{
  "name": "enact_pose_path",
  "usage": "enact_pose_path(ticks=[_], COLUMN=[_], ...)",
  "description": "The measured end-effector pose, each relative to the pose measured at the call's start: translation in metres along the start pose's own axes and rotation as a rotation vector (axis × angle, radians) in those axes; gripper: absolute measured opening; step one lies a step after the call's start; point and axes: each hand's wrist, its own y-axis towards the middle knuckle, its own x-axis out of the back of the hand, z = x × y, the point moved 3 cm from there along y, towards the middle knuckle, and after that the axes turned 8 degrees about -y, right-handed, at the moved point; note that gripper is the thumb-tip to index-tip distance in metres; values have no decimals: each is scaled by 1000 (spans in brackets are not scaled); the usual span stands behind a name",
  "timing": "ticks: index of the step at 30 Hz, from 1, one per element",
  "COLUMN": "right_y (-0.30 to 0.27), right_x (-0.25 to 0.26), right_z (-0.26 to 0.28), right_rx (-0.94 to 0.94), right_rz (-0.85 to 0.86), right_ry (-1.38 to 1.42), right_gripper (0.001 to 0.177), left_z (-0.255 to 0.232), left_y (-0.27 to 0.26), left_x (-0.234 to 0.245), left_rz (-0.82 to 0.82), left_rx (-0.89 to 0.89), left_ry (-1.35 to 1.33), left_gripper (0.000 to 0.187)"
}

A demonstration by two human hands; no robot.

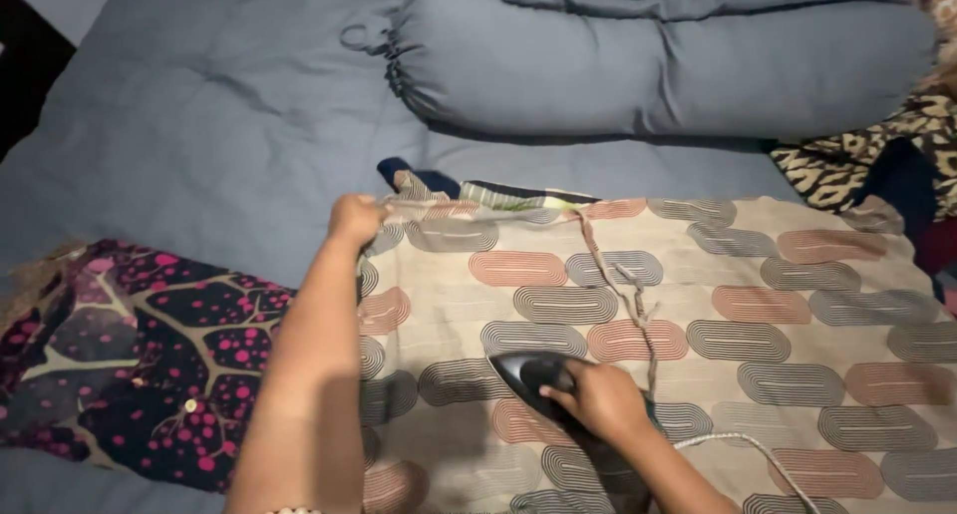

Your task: Ironing a patterned garment on top of a bed.

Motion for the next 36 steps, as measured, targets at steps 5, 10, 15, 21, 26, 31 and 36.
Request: enact_pose_path(ticks=[5, 10, 15, 21, 26, 31, 36], right_y=[38, 80, 101, 117, 171, 226, 210], right_x=[8, 23, 18, 18, 18, 23, 29], right_z=[34, 70, 73, 85, 130, 164, 122], right_rx=[26, -6, 41, 75, 139, 144, 100], right_rz=[-90, -115, -102, -99, -258, -337, -222], right_ry=[-28, -42, -91, -93, -40, -37, -77], right_gripper=[52, 55, 59, 59, 61, 60, 54], left_z=[-42, -95, -63, -36, 1, 19, 34], left_y=[-45, -111, -129, -131, -125, -113, -92], left_x=[35, 67, 54, 55, 46, 37, 36], left_rz=[-16, 9, 61, -72, -220, -325, -322], left_rx=[59, 111, 17, -195, -117, 9, 28], left_ry=[-108, 540, 481, 178, -86, -146, -90], left_gripper=[48, 59, 43, 32, 26, 20, 21])
